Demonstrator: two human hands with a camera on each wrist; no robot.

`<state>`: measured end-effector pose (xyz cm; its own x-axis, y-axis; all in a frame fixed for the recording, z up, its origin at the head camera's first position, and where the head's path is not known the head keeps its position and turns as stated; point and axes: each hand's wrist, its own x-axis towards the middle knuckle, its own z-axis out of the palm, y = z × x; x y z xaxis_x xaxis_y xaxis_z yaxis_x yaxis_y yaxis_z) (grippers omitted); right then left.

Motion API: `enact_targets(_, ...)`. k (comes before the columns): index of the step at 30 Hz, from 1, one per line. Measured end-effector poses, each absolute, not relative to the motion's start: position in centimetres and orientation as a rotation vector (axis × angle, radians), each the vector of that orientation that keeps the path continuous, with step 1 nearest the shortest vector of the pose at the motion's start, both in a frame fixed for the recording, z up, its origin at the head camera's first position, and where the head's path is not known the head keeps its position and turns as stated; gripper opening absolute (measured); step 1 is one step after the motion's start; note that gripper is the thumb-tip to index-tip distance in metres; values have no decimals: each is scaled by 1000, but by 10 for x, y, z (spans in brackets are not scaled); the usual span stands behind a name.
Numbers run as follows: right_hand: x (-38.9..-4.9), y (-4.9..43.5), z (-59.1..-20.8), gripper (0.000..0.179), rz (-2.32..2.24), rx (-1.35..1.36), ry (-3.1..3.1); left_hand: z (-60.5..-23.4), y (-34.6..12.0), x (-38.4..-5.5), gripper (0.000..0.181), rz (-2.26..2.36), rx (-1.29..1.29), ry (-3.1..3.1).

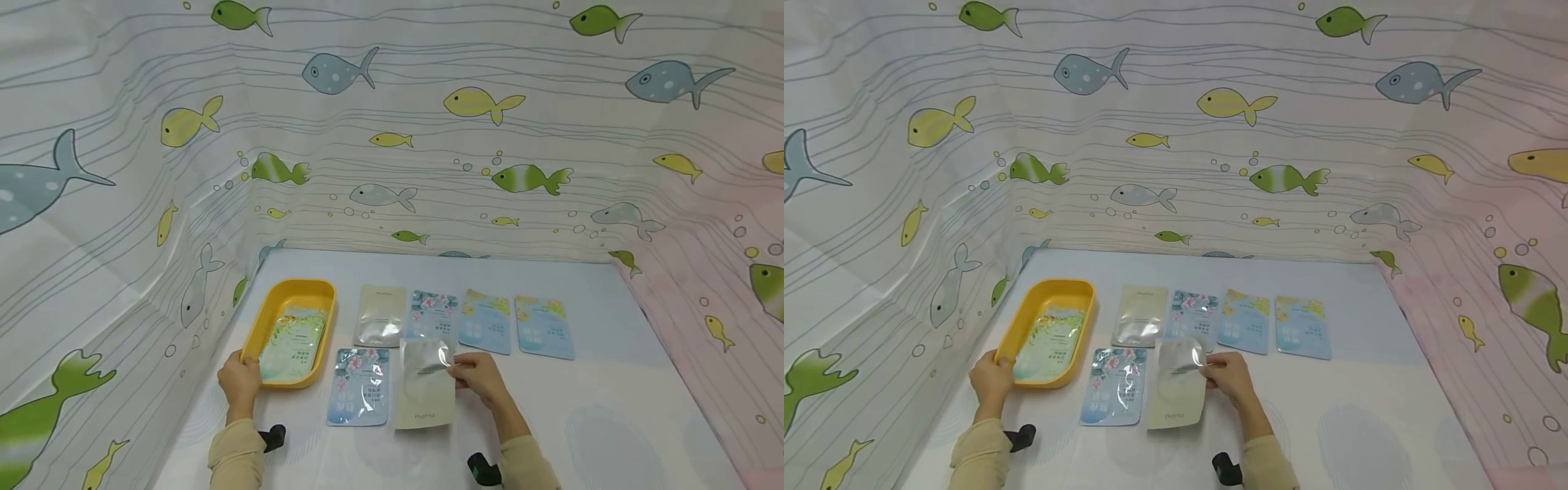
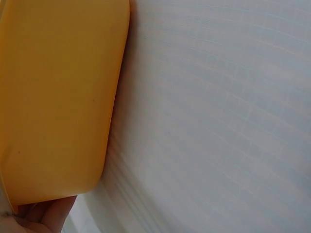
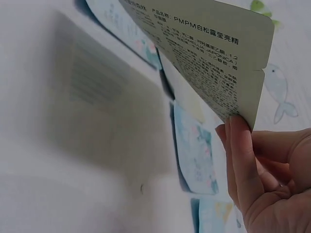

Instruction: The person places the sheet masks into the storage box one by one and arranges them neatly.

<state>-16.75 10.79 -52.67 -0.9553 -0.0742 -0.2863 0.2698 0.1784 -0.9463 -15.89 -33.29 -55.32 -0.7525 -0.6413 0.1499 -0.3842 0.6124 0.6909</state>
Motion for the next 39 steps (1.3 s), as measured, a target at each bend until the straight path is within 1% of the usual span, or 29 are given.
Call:
enact_targets(7, -170, 95, -515, 32, -1863, 137, 2211, -550, -331, -158, 32, -909, 814, -2457)
enact_targets(15, -175, 82, -503, 31, -1860, 31, 2202, -548, -329, -156, 29, -896, 780, -2438)
enact_targets(23, -182, 69, -496, 32, -1865, -30, 2195, -550, -330, -156, 29, -900, 794, -2447)
enact_targets(32, -191, 52, -493, 32, -1920, -10, 2164, -552, -332, -158, 30, -890, 790, -2448)
enact_targets(39, -197, 33, -487, 30, -1975, -44, 2131, -554, -332, -158, 31, -916, 789, -2412)
